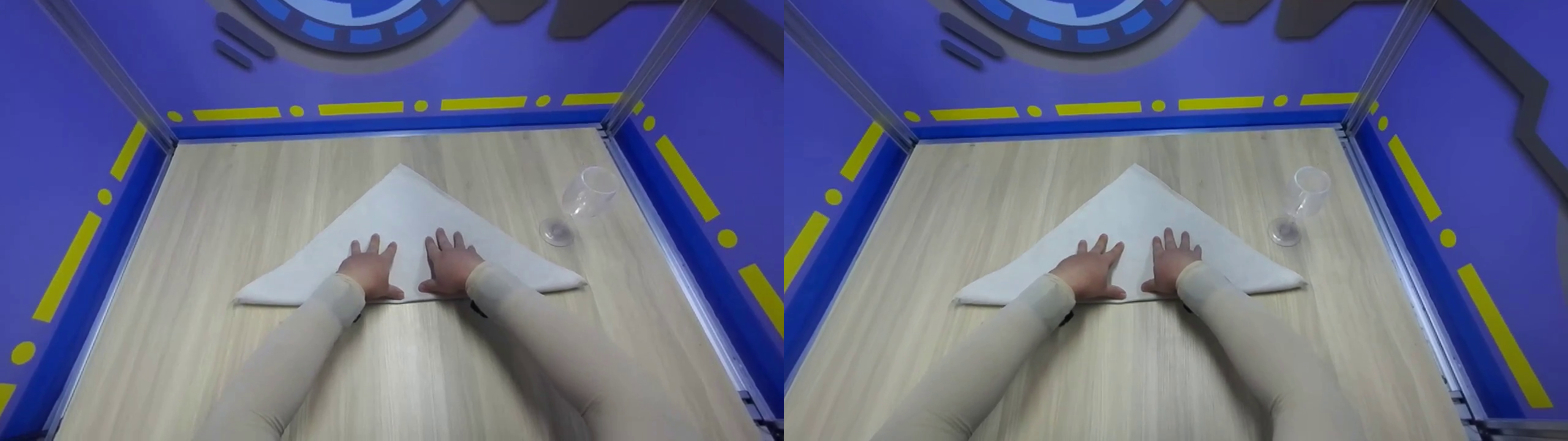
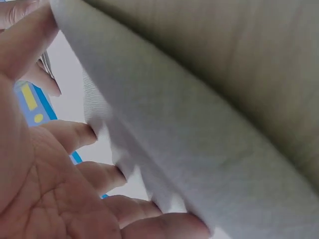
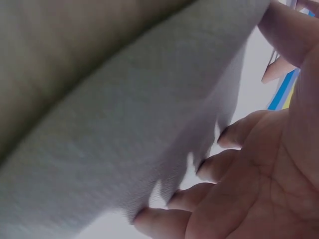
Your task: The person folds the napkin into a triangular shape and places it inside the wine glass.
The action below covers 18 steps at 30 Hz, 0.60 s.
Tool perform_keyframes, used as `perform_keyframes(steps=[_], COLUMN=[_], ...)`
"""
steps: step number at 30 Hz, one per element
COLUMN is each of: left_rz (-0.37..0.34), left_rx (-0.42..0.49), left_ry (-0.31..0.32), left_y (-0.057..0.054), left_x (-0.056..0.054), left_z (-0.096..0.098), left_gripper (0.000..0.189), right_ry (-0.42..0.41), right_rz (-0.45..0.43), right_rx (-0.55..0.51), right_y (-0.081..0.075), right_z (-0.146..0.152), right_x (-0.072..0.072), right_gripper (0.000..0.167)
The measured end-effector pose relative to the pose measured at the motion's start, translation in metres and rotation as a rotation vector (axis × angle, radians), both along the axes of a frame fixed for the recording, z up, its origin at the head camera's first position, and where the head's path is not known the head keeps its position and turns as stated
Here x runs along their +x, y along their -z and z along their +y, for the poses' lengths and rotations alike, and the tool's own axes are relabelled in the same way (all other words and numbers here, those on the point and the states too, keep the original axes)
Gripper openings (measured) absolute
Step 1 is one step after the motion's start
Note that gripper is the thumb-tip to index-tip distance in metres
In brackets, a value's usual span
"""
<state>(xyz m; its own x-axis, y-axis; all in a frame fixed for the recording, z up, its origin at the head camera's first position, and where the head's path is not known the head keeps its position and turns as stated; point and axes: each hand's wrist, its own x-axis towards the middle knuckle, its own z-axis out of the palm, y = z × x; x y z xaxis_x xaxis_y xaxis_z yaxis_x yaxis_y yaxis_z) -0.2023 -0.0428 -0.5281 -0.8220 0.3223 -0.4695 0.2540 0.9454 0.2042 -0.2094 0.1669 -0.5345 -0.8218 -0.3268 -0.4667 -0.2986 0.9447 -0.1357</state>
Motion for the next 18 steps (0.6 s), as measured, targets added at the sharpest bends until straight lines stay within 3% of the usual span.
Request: perform_keyframes(steps=[11, 15, 18], left_rz=[0.044, 0.086, 0.078], left_rx=[0.002, -0.015, -0.006], left_ry=[-0.008, 0.031, 0.059], left_y=[-0.001, -0.002, -0.002], left_x=[-0.016, -0.010, -0.002], left_z=[-0.004, 0.001, 0.004], left_gripper=[0.109, 0.101, 0.100], right_ry=[0.020, 0.029, 0.026], right_rz=[0.046, 0.038, 0.010], right_rx=[-0.055, -0.045, -0.041], right_y=[0.006, 0.004, 0.004], right_z=[0.002, -0.003, -0.007], right_x=[-0.015, -0.006, 0.001], right_gripper=[0.104, 0.100, 0.100])
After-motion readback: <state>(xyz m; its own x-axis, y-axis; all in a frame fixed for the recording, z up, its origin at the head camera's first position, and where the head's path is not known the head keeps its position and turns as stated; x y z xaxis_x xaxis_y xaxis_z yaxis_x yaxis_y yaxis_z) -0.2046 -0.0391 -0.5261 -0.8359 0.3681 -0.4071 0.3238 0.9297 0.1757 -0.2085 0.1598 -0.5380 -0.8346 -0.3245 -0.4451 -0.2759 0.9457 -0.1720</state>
